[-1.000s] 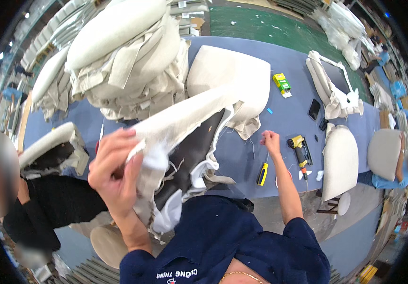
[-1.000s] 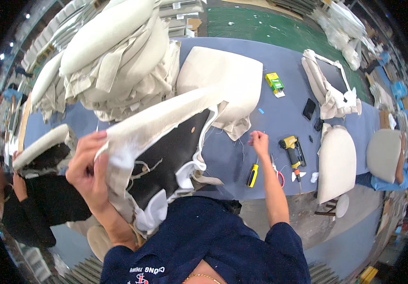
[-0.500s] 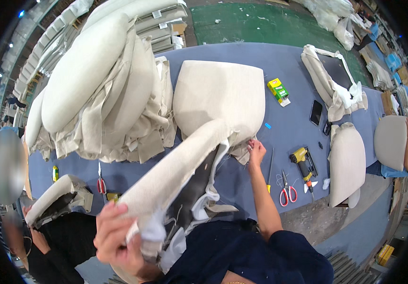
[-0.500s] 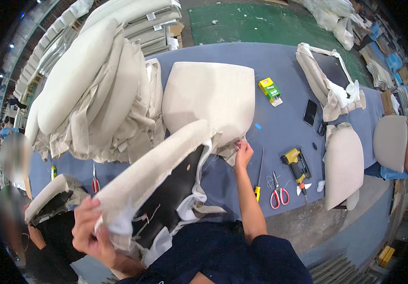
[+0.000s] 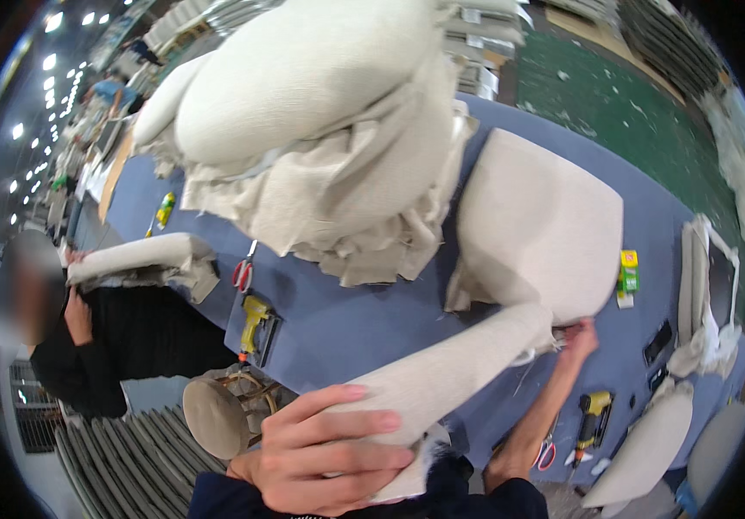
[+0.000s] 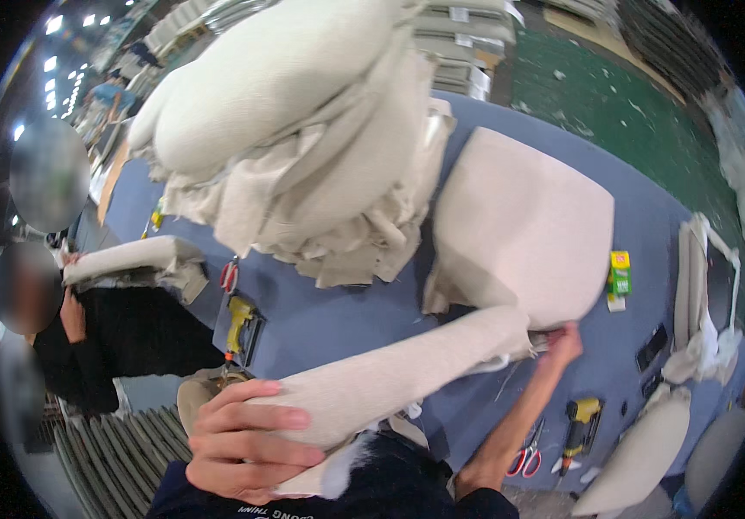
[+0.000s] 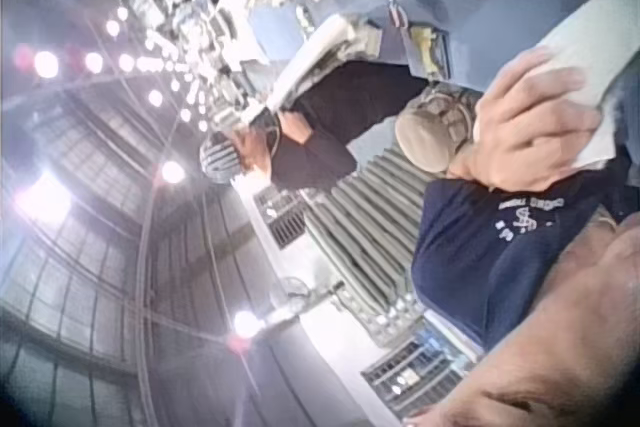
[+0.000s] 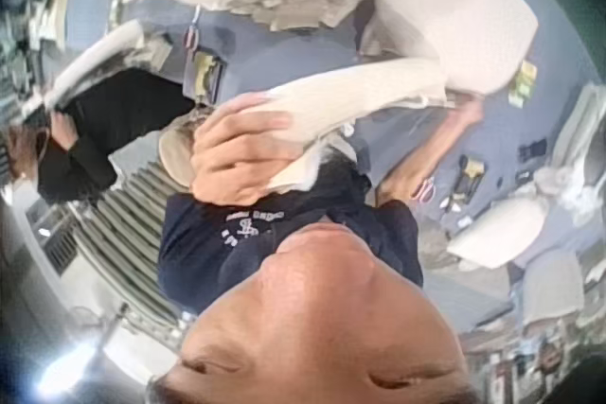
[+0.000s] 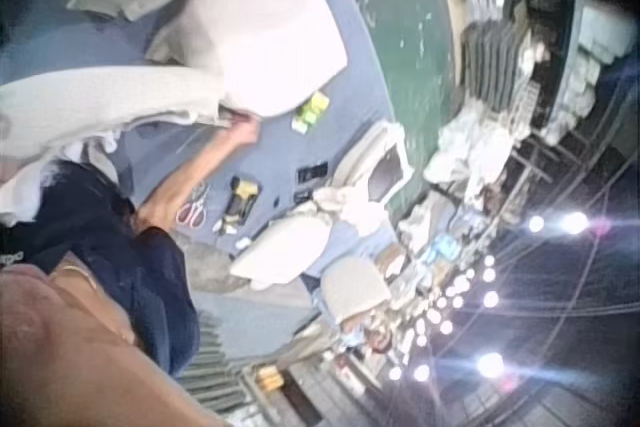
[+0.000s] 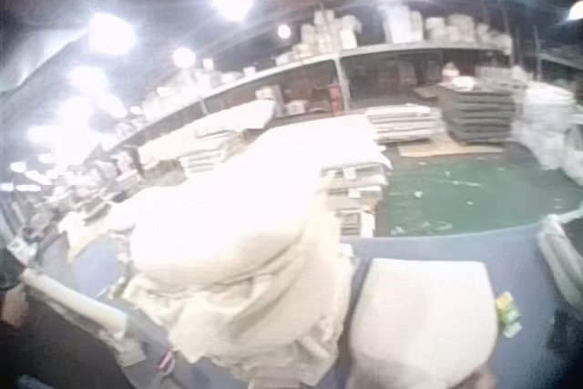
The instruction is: The person is upholstering furniture components in a workshop. They use a staple gun to secure fabric onto foam cushions and a flat frame, and use scissors to trim excess material. The person also uses a screwdriver to adjust parts of the frame and a needle to pull fabric tight.
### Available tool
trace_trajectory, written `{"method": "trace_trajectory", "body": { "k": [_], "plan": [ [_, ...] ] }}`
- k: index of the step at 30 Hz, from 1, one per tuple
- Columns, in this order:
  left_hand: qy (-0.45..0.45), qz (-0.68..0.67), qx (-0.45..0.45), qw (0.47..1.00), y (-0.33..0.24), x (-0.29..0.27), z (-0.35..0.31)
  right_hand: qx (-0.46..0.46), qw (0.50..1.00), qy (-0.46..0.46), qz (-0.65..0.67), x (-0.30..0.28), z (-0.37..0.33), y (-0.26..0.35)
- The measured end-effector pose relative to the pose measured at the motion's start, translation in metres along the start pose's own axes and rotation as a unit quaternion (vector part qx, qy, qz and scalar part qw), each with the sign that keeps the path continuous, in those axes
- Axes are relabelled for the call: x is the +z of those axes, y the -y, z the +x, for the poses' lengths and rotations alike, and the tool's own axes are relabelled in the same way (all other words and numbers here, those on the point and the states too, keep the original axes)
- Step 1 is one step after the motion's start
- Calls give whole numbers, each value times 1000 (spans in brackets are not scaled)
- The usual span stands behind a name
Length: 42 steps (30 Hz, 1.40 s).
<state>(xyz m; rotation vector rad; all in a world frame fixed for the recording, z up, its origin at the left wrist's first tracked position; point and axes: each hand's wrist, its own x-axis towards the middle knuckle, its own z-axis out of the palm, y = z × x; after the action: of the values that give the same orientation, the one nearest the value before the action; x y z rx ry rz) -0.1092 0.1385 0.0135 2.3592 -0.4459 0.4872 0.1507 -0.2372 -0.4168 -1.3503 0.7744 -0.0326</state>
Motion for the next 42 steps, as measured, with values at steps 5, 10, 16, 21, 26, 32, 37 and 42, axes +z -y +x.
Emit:
{"method": "trace_trajectory", "body": {
  "k": [5, 10, 16, 21, 26, 32, 37, 42],
  "plan": [
    [10, -46, 17, 999, 0, -2, -1, -126, 972, 149, -128, -17, 112, 90],
    [-68, -53, 2, 996, -13, 1, -20, -243, 933, 211, -161, -18, 13, 135],
    [-122, -54, 23, 991, -20, 5, -33, -213, 942, 243, 87, -71, -161, 126],
    [-144, -71, 9, 987, -18, 6, -34, -334, 840, 379, 200, -49, -343, 180],
    [-157, -115, -28, 980, -18, 10, -29, -414, 796, 370, 241, -16, -430, 180],
    [-131, -160, -37, 978, -22, 8, -36, -528, 773, 331, 121, -17, -448, 161],
    [-136, -155, -25, 978, -30, 13, -38, -547, 770, 291, 150, -24, -453, 149],
    [-149, -166, -35, 974, -32, 14, -40, -517, 768, 300, 231, -33, -444, 140]
  ]
}}
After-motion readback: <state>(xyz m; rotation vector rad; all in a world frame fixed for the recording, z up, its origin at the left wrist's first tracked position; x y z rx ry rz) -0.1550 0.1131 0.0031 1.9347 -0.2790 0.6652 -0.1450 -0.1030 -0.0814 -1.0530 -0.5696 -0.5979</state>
